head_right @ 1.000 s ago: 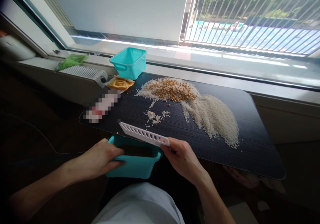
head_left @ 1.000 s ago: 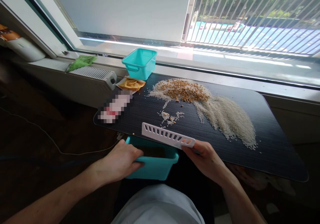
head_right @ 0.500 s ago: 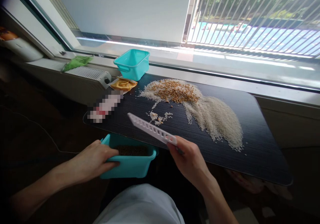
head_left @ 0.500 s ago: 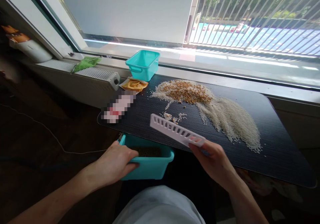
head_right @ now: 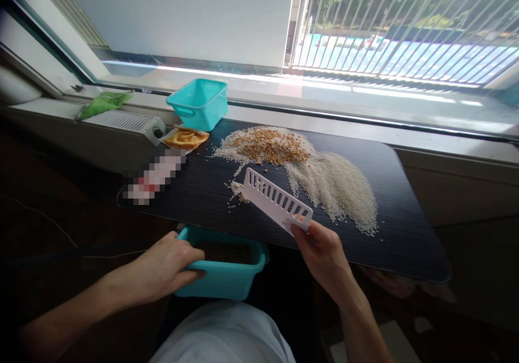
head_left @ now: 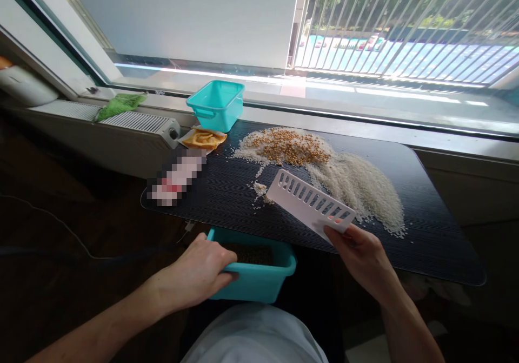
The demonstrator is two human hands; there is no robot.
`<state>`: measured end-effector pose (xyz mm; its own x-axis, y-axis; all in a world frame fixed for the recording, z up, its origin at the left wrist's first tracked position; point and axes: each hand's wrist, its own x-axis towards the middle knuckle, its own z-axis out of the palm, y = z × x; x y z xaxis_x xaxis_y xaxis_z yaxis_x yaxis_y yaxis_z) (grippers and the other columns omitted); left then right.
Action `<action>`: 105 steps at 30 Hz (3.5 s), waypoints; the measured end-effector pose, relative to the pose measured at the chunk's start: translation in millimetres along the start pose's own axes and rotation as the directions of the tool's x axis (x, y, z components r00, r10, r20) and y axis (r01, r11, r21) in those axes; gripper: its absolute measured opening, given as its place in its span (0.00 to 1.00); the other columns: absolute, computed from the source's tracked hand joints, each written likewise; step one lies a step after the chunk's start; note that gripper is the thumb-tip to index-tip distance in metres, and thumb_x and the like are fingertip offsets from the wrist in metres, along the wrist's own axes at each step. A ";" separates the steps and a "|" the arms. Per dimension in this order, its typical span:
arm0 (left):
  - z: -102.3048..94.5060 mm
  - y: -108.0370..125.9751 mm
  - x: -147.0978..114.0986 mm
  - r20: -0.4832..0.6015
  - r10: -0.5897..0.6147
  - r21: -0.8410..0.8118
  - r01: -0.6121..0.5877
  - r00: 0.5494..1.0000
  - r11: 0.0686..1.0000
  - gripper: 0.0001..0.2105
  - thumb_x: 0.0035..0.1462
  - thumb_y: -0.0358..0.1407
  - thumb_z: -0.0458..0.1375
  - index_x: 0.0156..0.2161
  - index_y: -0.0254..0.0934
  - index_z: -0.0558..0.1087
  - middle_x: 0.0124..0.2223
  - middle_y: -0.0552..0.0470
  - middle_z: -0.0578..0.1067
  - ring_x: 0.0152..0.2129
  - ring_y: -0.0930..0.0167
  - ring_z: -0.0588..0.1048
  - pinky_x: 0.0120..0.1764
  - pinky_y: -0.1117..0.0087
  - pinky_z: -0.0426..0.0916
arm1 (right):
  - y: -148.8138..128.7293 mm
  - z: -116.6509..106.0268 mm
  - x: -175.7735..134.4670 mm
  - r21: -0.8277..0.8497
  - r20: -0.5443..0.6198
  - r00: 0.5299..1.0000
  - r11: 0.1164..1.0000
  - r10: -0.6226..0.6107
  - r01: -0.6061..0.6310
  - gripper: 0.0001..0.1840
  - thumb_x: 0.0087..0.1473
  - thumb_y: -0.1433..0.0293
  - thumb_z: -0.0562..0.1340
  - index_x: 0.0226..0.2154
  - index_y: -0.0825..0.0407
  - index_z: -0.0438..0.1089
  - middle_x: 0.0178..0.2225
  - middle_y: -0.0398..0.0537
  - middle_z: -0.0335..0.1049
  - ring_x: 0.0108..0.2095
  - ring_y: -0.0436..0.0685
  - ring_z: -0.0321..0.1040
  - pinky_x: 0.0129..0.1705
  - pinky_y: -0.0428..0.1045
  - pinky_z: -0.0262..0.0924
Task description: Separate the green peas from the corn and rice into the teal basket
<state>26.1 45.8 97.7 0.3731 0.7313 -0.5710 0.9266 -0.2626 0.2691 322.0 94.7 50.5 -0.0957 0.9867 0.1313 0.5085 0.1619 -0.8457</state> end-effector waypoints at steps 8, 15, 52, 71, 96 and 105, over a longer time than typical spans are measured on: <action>0.1 -2.5 1.1 0.000 0.012 -0.013 -0.012 1.000 1.000 0.09 0.62 0.36 0.54 0.31 0.38 0.73 0.34 0.49 0.80 0.35 0.58 0.78 0.43 0.56 0.64 | 6.6 -7.6 -16.0 0.042 -0.008 0.999 0.999 0.032 -0.032 0.13 0.52 0.61 0.65 0.37 0.49 0.81 0.33 0.46 0.82 0.29 0.59 0.78 0.32 0.49 0.74; 3.5 -5.0 1.7 -0.031 0.019 -0.004 -0.020 0.999 1.000 0.10 0.62 0.36 0.54 0.31 0.38 0.73 0.32 0.49 0.79 0.34 0.59 0.78 0.43 0.58 0.64 | 4.1 -7.8 -27.0 0.118 0.081 0.997 0.993 0.013 -0.023 0.12 0.54 0.61 0.65 0.38 0.48 0.81 0.35 0.46 0.82 0.33 0.60 0.79 0.35 0.49 0.75; 1.2 -7.6 0.7 -0.023 0.001 -0.021 -0.002 1.000 1.000 0.10 0.62 0.37 0.54 0.30 0.38 0.73 0.33 0.50 0.80 0.35 0.60 0.78 0.45 0.58 0.64 | -9.7 15.3 20.4 0.038 0.060 0.998 0.999 0.009 -0.012 0.15 0.52 0.61 0.62 0.37 0.51 0.80 0.34 0.48 0.82 0.28 0.58 0.77 0.30 0.49 0.71; 4.0 -9.3 0.2 -0.050 0.010 -0.001 -0.011 0.999 1.000 0.10 0.62 0.38 0.54 0.31 0.39 0.74 0.33 0.49 0.80 0.35 0.59 0.78 0.43 0.58 0.65 | -16.1 13.8 13.2 0.055 0.049 0.999 0.998 0.006 -0.009 0.14 0.52 0.62 0.63 0.36 0.51 0.80 0.34 0.47 0.82 0.30 0.59 0.78 0.30 0.49 0.72; 4.9 -10.4 -2.4 -0.062 0.015 -0.006 -0.015 0.998 1.000 0.10 0.62 0.38 0.55 0.31 0.39 0.74 0.32 0.49 0.79 0.33 0.59 0.77 0.41 0.60 0.64 | -23.1 -1.8 -14.9 -0.037 0.162 0.984 0.996 -0.077 0.084 0.12 0.55 0.65 0.61 0.33 0.50 0.80 0.30 0.46 0.81 0.28 0.58 0.77 0.29 0.47 0.71; 7.9 -14.7 -3.1 -0.067 0.023 -0.002 -0.023 0.997 1.000 0.10 0.62 0.39 0.55 0.31 0.39 0.73 0.32 0.50 0.80 0.33 0.60 0.78 0.42 0.60 0.64 | -23.6 3.6 -18.3 0.026 0.190 0.980 0.998 -0.058 0.054 0.10 0.55 0.65 0.62 0.35 0.50 0.79 0.33 0.46 0.81 0.30 0.58 0.77 0.29 0.46 0.72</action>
<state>11.7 42.4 89.4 0.3906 0.7657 -0.5111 0.9175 -0.2787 0.2836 308.6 72.7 66.2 -0.2858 0.9550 0.0797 0.4801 0.2147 -0.8505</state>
